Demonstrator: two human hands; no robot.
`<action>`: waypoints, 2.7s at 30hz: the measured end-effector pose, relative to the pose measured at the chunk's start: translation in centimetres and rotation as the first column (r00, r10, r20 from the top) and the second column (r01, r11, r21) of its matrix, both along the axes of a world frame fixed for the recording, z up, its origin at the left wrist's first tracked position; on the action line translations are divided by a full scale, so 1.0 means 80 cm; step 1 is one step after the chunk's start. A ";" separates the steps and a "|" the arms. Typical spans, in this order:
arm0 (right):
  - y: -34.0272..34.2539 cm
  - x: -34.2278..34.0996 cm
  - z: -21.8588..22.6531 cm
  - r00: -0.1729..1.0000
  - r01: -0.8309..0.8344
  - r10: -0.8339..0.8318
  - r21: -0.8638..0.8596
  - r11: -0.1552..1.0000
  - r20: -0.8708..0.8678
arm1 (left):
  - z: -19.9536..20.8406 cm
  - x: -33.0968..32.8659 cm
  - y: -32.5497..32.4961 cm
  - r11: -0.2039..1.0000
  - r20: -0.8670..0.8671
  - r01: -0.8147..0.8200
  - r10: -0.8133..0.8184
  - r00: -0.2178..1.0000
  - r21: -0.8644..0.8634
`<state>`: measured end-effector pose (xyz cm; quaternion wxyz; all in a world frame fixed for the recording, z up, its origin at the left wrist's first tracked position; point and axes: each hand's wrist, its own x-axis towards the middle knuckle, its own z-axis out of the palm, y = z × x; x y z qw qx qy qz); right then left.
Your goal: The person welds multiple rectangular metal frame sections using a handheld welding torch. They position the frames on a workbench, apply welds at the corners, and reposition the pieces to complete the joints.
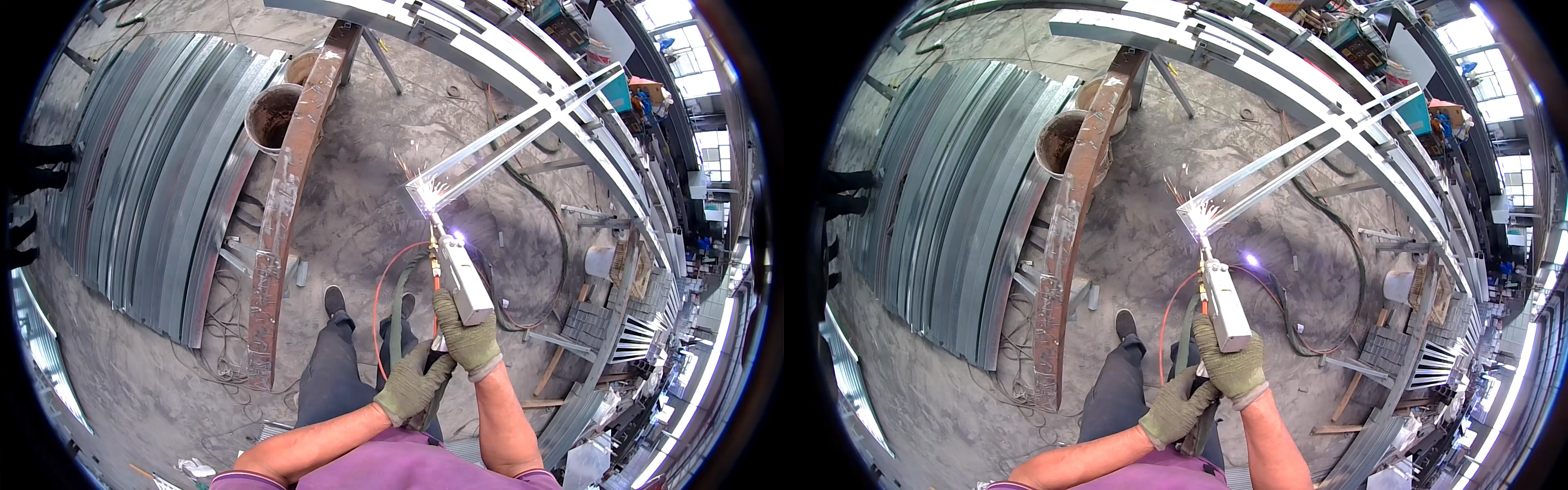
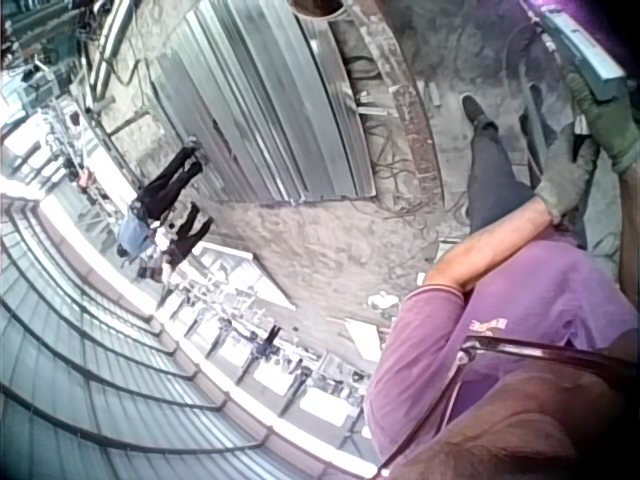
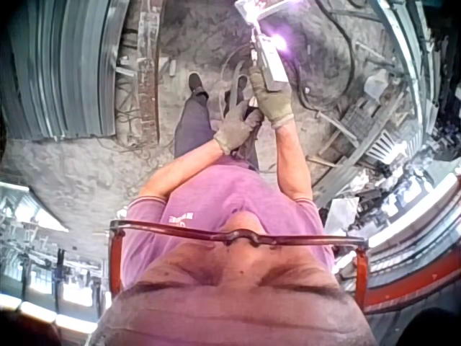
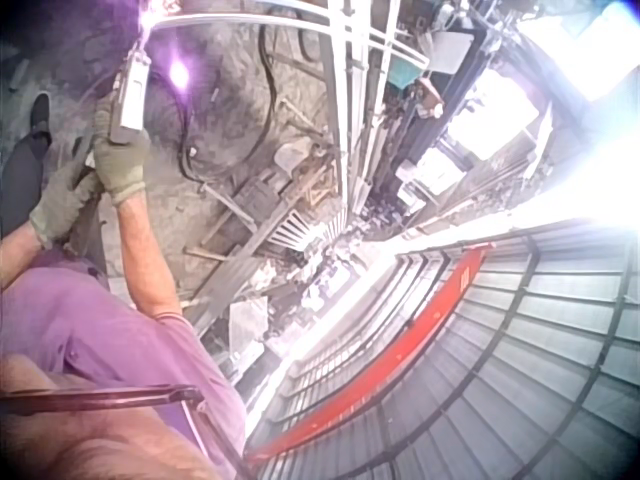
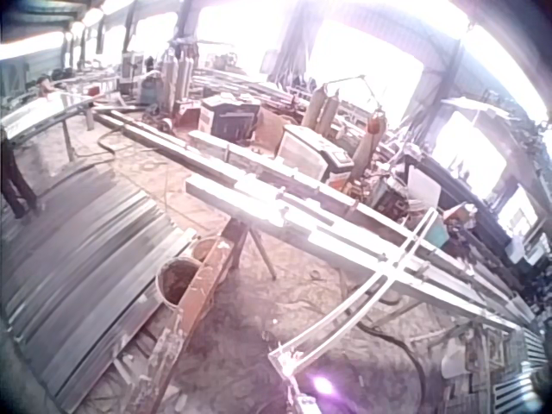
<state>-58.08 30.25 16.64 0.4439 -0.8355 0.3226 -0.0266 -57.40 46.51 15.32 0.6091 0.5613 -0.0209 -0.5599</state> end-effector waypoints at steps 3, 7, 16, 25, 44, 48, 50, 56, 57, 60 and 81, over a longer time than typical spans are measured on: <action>0.001 0.001 0.003 1.000 0.006 -0.006 0.025 1.000 -0.010 | -0.003 -0.003 0.001 1.000 0.009 -0.007 0.007 1.000 -0.008; 0.002 0.000 0.002 1.000 -0.013 0.013 0.008 1.000 -0.010 | -0.010 -0.007 0.003 1.000 0.002 -0.005 0.005 1.000 -0.009; 0.003 -0.001 0.005 1.000 0.001 0.000 0.031 1.000 -0.024 | 0.000 -0.003 0.006 1.000 0.028 0.020 -0.020 0.999 0.014; 0.006 -0.007 0.000 0.998 0.021 -0.019 0.034 0.999 -0.066 | 0.001 -0.004 0.010 0.999 0.043 0.025 -0.026 0.999 0.028; 0.011 -0.023 -0.002 0.998 0.013 -0.011 0.030 0.999 -0.065 | -0.014 -0.030 0.016 0.999 -0.014 0.021 -0.021 1.000 0.026; 0.013 -0.026 -0.004 0.993 0.029 -0.021 0.069 0.997 -0.115 | -0.008 -0.028 0.018 0.999 -0.020 0.023 -0.022 1.000 0.030; 0.010 -0.031 -0.011 0.982 0.013 0.005 0.090 0.996 -0.190 | 0.002 -0.024 0.017 0.998 -0.072 0.030 -0.026 0.997 0.064; 0.028 -0.045 0.010 0.965 0.259 -0.226 0.340 0.904 -0.135 | 0.005 -0.031 0.025 0.985 -0.018 0.135 -0.134 0.991 0.107; 0.025 -0.049 0.022 0.965 0.260 -0.230 0.369 0.892 -0.124 | 0.013 -0.029 0.020 0.988 0.006 0.128 -0.129 0.992 0.088; 0.005 -0.054 0.047 0.960 0.281 -0.254 0.427 0.860 -0.119 | 0.012 -0.024 -0.001 0.982 0.153 0.178 -0.185 0.971 0.059; -0.157 -0.086 -0.053 0.899 0.248 -0.395 0.527 0.813 0.187 | -0.110 -0.057 0.124 0.038 -0.147 0.769 -0.974 0.171 0.638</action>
